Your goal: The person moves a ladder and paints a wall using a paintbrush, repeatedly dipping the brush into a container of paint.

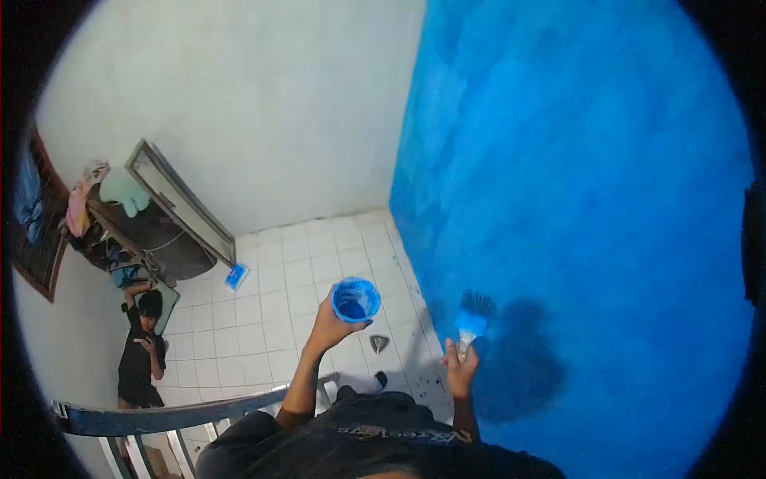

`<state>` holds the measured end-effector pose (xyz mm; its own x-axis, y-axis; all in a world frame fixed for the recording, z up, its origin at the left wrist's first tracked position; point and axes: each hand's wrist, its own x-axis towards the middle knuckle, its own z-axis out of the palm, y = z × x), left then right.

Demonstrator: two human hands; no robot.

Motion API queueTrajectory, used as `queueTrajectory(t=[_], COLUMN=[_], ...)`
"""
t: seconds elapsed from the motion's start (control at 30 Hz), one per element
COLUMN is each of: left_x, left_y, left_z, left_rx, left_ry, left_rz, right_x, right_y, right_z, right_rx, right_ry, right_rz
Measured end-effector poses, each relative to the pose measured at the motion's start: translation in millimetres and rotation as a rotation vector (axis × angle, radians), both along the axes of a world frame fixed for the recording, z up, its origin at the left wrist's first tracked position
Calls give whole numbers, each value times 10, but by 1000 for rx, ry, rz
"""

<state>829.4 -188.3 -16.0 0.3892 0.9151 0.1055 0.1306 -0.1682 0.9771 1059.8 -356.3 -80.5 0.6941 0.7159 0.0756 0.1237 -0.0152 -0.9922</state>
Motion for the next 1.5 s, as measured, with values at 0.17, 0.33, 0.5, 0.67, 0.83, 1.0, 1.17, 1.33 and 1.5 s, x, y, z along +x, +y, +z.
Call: queueTrajectory(t=[0.17, 0.33, 0.5, 0.67, 0.83, 1.0, 1.17, 1.33, 1.5], left_x=[-364, -499, -547, -544, -571, -472, 24, 204, 573], left_y=[223, 376, 860, 1432, 2072, 2777, 3333, 4207, 4478], left_z=[226, 190, 56, 75, -59, -88, -453, -303, -670], left_rx=[112, 40, -37, 15, -137, -14, -59, -104, -146], left_ry=[66, 112, -51, 16, -144, -3, -67, -96, -122], left_rz=[25, -3, 9, 12, -101, -216, -437, -693, -875], right_x=[-65, 19, -107, -231, -458, -674, -521, -867, -1220], right_y=[551, 865, 1291, 1803, 2273, 2741, 2888, 3344, 3190], right_z=[89, -193, -297, -246, -68, -94, -318, -138, -337], right_rx=[19, -65, -50, -143, -242, -306, -232, -456, -462], right_ry=[44, -194, -305, -233, -293, -164, -205, -154, -297], right_rz=[106, 211, 308, 371, 284, 189, -11, -252, -625])
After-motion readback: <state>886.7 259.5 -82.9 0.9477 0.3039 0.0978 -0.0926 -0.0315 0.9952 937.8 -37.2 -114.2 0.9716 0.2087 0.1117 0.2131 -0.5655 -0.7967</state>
